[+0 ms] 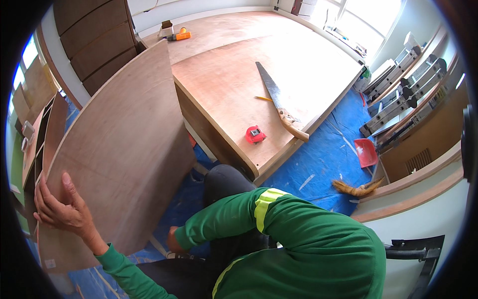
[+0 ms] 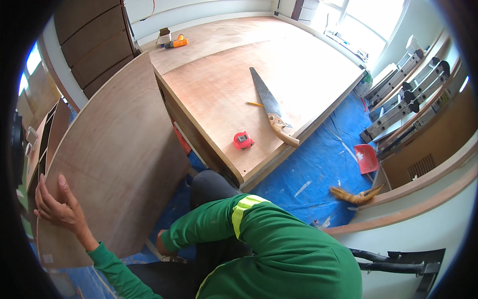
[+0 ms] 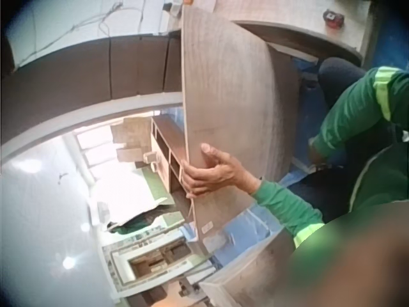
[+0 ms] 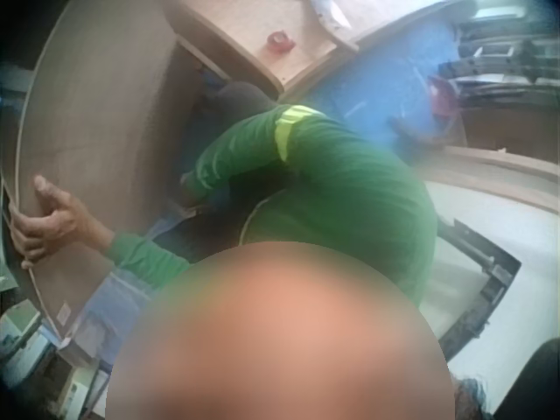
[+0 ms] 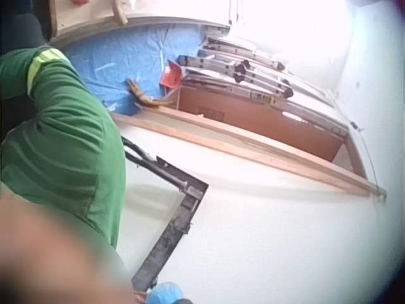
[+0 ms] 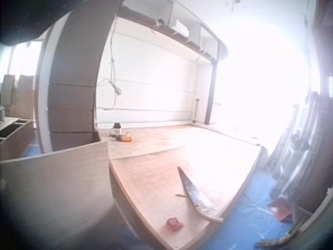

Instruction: The person assembles wooden furniture components by cutting a board with a hand saw, sanding edges with a sanding block, and marking measurements with a pencil. The person then positions and aligns the cut board onto a larger wooden structure.

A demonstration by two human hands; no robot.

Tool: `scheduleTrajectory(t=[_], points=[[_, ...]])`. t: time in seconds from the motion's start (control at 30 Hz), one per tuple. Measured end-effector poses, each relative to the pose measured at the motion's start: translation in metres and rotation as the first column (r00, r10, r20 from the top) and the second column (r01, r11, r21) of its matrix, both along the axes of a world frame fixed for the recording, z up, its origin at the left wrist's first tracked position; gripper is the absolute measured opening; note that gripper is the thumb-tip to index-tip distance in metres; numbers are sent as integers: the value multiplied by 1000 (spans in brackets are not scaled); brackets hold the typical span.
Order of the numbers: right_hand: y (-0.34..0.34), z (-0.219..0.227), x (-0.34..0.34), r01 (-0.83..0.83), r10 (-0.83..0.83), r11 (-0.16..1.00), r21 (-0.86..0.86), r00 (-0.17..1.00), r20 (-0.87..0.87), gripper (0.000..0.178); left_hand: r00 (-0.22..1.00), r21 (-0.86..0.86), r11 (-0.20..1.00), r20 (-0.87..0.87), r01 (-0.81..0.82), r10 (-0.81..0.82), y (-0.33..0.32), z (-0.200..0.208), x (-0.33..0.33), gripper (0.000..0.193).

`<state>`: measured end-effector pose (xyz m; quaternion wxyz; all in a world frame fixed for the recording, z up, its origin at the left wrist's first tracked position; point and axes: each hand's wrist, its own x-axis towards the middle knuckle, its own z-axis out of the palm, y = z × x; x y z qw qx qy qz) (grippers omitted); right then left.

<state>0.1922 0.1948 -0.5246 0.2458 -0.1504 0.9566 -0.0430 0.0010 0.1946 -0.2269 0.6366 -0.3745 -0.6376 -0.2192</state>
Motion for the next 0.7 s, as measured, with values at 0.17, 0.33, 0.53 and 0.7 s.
scheduleTrajectory(t=[0.17,0.33,0.53,0.7], points=[[-5,-14,0,23,-24,1000,-8,996,-80,21,1000,-13,1000,-1,-8,8,-4,0,-7,54],[-7,-8,2,62,-65,998,-31,994,-84,22,997,-31,997,1,-76,76,-6,-3,-11,52],[-2,-6,-7,23,-25,999,-38,998,-57,22,996,-79,993,13,-84,85,-8,5,-14,52],[-5,-18,-6,103,-97,994,28,983,-157,18,956,-286,955,248,-85,159,7,37,-47,59]])
